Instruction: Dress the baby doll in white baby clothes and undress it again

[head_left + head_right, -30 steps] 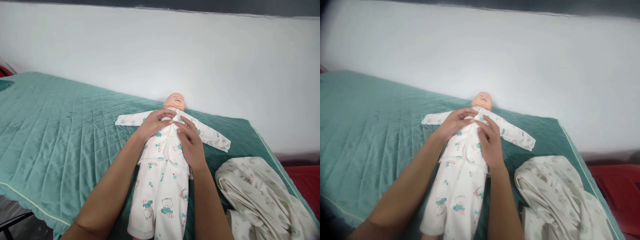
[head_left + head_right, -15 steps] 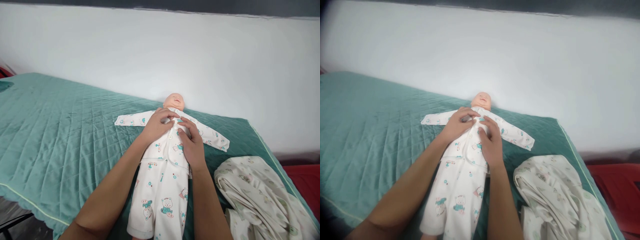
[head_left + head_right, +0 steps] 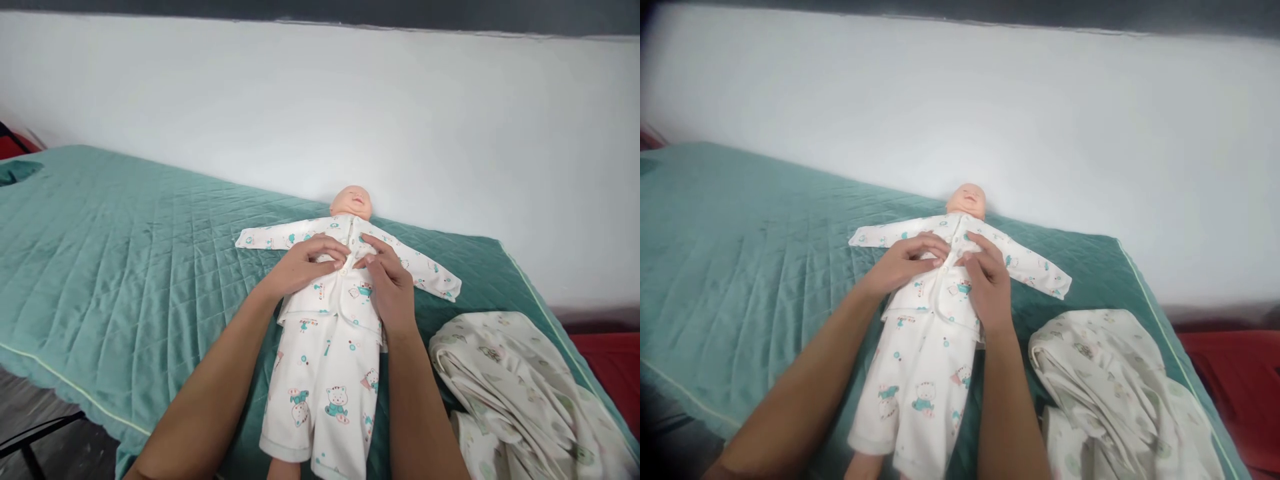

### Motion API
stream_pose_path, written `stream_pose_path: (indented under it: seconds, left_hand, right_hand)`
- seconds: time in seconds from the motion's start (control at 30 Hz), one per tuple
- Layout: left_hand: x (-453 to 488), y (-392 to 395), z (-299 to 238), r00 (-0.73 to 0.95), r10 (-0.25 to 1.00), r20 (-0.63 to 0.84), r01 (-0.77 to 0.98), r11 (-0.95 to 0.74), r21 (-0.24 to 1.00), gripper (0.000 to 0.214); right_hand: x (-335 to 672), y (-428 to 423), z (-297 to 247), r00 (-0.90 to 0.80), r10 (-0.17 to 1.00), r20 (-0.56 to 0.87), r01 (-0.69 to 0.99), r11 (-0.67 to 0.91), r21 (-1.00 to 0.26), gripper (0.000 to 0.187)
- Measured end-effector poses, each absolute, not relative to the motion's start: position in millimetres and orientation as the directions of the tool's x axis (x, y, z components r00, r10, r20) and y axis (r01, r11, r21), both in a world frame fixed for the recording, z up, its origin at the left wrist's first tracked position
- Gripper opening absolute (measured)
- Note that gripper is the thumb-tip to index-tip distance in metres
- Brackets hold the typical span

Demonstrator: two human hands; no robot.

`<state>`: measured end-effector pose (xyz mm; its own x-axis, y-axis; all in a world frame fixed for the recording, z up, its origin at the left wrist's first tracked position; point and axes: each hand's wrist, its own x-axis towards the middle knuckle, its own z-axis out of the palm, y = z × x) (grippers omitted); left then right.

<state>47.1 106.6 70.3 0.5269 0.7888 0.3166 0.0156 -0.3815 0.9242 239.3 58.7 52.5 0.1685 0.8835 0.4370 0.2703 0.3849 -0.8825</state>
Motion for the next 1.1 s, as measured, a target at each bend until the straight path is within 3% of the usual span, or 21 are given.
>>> stream_pose_path:
  seconds: [0.27, 0.57, 1.1]
  left_hand:
    - [40, 110, 70, 0.569, 0.766, 0.297, -0.031, -0.341, 0.939, 0.030]
    - [44, 101, 81, 0.530, 0.794, 0.296, 0.142, -0.428, 0.893, 0.025]
    - [41, 98, 84, 0.518, 0.838, 0.168, 0.202, -0.311, 0.929, 0.026]
  right_hand:
    - [238, 56, 57, 0.105, 0.889, 0.446, 0.366, 0.382, -0.849, 0.025]
    - [239, 55, 57, 0.078, 0.896, 0.438, 0.368, 0.382, -0.848, 0.024]
    - [243, 57, 57, 0.025, 0.901, 0.432, 0.388, 0.390, -0.835, 0.019]
